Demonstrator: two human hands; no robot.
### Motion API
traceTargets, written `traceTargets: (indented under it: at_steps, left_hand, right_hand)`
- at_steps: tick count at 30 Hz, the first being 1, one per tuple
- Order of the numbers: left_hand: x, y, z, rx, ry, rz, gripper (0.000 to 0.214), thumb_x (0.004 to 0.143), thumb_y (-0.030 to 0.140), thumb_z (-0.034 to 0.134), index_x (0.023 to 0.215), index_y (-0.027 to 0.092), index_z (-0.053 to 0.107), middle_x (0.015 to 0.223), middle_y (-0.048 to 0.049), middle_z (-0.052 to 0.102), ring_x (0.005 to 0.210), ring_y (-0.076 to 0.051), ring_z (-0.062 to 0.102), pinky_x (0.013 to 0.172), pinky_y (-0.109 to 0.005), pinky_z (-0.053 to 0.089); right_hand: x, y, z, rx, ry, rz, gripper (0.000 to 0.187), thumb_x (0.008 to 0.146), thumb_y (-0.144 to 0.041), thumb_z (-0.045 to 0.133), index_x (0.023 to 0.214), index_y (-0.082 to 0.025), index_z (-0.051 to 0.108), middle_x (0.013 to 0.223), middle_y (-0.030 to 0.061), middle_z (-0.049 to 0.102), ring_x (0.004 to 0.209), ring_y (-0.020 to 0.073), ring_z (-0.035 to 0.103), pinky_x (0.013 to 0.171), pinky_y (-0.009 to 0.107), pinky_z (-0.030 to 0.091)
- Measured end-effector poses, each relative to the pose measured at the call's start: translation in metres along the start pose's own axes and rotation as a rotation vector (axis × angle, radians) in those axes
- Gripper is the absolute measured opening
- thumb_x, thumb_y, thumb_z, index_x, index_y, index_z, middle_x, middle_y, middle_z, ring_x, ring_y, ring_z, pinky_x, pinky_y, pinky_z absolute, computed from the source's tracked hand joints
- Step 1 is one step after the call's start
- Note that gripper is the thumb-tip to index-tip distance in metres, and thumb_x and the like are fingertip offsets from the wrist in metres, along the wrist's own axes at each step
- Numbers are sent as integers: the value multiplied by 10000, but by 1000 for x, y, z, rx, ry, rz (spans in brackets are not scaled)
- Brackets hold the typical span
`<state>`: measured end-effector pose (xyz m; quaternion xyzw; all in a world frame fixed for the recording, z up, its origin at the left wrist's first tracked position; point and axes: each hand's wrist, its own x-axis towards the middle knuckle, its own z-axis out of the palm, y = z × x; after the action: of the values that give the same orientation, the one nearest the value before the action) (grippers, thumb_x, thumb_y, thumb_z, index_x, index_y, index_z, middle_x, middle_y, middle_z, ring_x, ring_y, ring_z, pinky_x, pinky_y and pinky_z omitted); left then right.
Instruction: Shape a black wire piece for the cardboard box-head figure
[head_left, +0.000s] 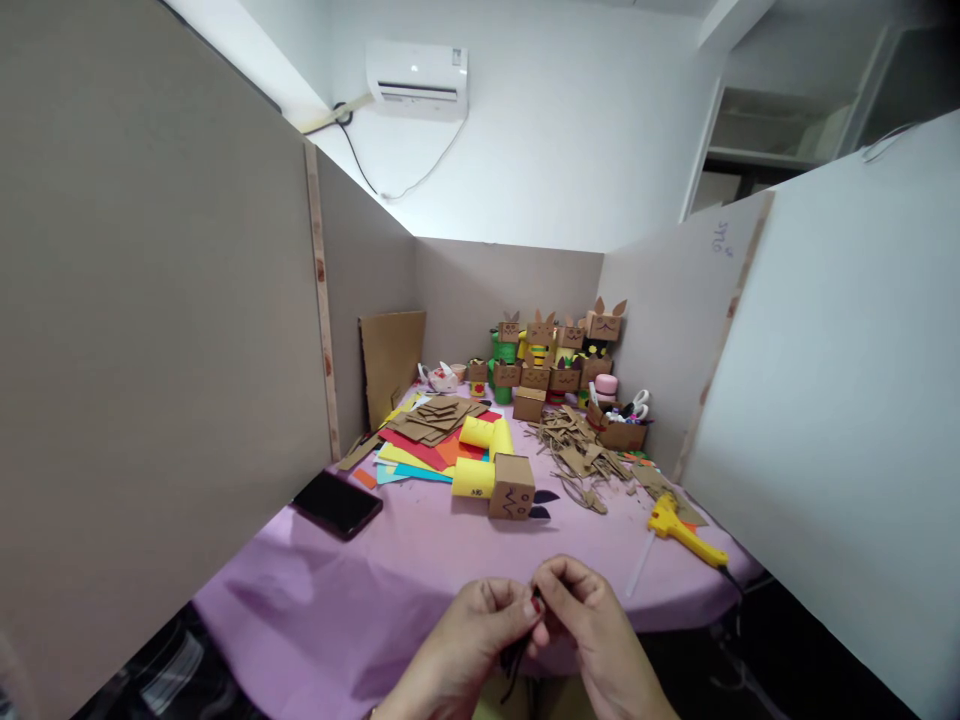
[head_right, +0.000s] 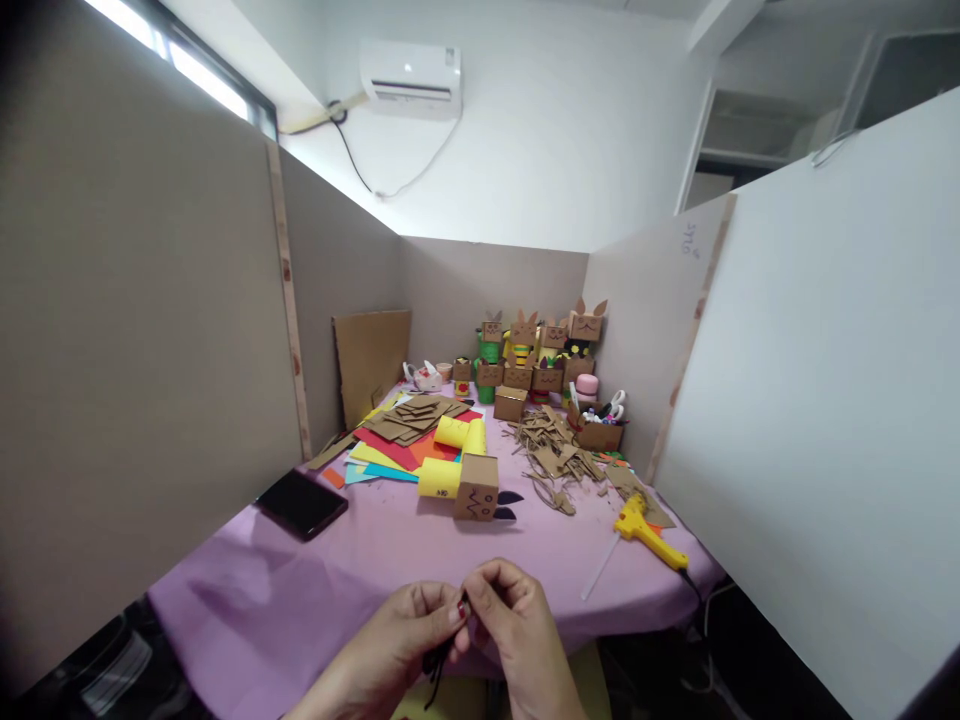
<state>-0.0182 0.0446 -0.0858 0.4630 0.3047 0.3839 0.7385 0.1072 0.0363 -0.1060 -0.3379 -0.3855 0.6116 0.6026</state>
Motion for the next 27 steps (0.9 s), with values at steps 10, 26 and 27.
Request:
traceTargets:
  at_steps: [10,26,27]
  left_hand:
    - [11,-4,-19,-74,110,112,247,621,350,748,617,123,650,569,-11,610,528,-103,480,553,-225,315]
    - [10,-4,-26,-64,177,140,270,646,366,725,626,165,547,576,8,637,414,-52,335,447,-217,170]
    - [10,-4,-25,-68,171,142,276,648,363,722,614,167,531,543,18,614,405,-48,322,443,-216,160]
  right_hand:
    - [-3,43,-18,-83,-136,-74,595,525,-522,796,993,-196,626,923,66,684,862,195,609,744,285,459]
    - [2,31,-31,40,-244,231,395,540,-310,823,871,-183,648,573,-29,654,294,-5,411,336,117,215]
    - [2,31,-30,67,-221,234,374,542,-316,817,853,-183,658,546,-36,635,301,-4,402,341,116,215]
